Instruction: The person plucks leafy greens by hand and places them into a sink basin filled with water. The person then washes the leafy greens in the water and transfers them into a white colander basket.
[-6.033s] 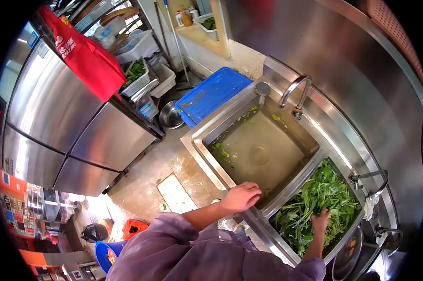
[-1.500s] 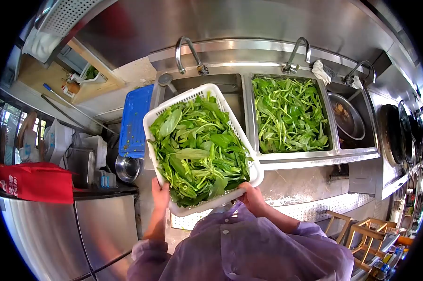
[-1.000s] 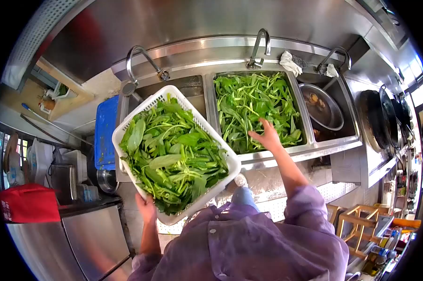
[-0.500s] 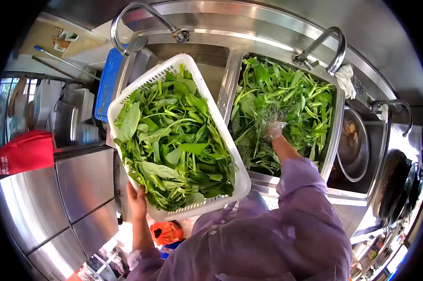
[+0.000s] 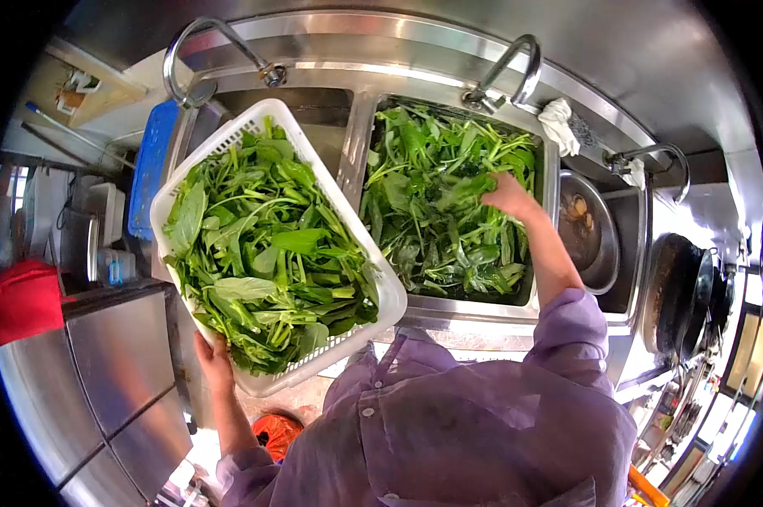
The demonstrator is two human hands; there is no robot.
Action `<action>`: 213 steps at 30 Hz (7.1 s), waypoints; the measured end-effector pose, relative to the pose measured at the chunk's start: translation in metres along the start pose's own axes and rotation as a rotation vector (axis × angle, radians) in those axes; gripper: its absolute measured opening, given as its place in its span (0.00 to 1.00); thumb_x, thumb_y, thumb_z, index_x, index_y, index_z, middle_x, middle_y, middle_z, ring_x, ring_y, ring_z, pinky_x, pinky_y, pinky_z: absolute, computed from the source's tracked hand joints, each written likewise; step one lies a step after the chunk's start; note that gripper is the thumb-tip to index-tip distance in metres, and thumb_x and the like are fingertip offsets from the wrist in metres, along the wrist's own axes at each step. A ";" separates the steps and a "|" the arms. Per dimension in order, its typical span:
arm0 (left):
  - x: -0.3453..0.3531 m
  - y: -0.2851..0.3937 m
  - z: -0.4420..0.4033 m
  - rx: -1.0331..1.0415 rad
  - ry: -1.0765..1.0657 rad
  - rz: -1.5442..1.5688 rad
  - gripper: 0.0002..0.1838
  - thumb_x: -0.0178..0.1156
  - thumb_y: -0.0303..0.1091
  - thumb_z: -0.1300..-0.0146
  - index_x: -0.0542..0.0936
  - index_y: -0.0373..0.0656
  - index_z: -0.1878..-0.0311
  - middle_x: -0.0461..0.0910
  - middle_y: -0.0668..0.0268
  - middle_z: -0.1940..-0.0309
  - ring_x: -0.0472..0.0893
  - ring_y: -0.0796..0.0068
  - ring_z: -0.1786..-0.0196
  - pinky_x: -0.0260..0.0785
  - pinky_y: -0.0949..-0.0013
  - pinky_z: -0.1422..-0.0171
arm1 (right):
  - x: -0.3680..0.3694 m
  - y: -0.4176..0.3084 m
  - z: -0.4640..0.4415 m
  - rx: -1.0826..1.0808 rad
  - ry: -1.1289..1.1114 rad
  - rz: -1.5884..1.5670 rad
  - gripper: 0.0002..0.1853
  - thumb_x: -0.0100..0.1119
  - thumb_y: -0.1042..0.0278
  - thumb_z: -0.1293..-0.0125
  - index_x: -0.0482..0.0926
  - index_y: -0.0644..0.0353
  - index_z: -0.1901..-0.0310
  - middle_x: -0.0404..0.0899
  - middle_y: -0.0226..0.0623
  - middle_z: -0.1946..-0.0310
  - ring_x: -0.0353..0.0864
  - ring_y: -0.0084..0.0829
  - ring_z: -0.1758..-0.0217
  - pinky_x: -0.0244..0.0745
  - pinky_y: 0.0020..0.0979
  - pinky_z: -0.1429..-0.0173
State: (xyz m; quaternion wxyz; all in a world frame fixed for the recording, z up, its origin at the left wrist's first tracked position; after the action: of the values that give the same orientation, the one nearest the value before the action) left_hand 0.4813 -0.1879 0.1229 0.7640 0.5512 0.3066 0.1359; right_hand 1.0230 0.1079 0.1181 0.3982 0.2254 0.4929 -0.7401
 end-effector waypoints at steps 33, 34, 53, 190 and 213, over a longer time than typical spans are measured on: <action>0.012 0.021 0.005 -0.042 -0.024 -0.002 0.12 0.48 0.25 0.41 0.65 0.39 0.53 0.70 0.68 0.61 0.69 0.79 0.60 0.63 0.76 0.56 | 0.038 0.072 -0.031 0.007 -0.192 0.220 0.31 0.58 0.67 0.60 0.68 0.71 0.49 0.76 0.50 0.60 0.76 0.41 0.61 0.70 0.30 0.56; 0.010 0.019 0.004 -0.018 -0.016 -0.008 0.12 0.48 0.24 0.41 0.65 0.39 0.53 0.70 0.68 0.61 0.69 0.79 0.61 0.63 0.76 0.56 | 0.019 0.063 -0.018 0.050 -0.144 0.077 0.33 0.59 0.66 0.61 0.68 0.71 0.49 0.75 0.50 0.58 0.76 0.39 0.58 0.69 0.29 0.54; 0.005 0.013 0.000 0.115 0.024 -0.055 0.11 0.50 0.23 0.47 0.68 0.35 0.59 0.73 0.61 0.67 0.71 0.75 0.65 0.64 0.73 0.59 | -0.096 -0.141 0.105 -0.145 -0.035 -0.296 0.24 0.56 0.73 0.57 0.72 0.68 0.53 0.77 0.35 0.64 0.74 0.25 0.62 0.68 0.25 0.55; 0.009 0.025 0.005 0.096 -0.028 -0.017 0.11 0.49 0.23 0.45 0.67 0.35 0.57 0.73 0.62 0.65 0.71 0.76 0.63 0.65 0.74 0.58 | -0.101 -0.102 0.084 -0.160 -0.059 -0.434 0.32 0.59 0.74 0.59 0.66 0.67 0.47 0.75 0.35 0.62 0.73 0.25 0.62 0.68 0.23 0.55; 0.001 0.011 -0.001 0.097 0.017 -0.172 0.13 0.52 0.26 0.49 0.67 0.36 0.59 0.73 0.56 0.72 0.73 0.67 0.71 0.66 0.68 0.63 | 0.117 -0.348 0.124 -0.600 -0.146 0.196 0.39 0.59 0.57 0.50 0.52 0.57 0.38 0.56 0.49 0.41 0.67 0.38 0.45 0.60 0.38 0.40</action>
State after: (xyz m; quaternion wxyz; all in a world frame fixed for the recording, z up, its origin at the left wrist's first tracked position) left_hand 0.4824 -0.1828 0.1325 0.7425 0.5582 0.3655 0.0593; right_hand 0.6800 0.0206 0.2763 0.5505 0.0908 0.6351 -0.5342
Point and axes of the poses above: each hand's wrist, its own z-axis away from the middle knuckle, its own x-axis out of the palm, y = z × x, the point moved 7 cm from there along -z, towards the middle knuckle
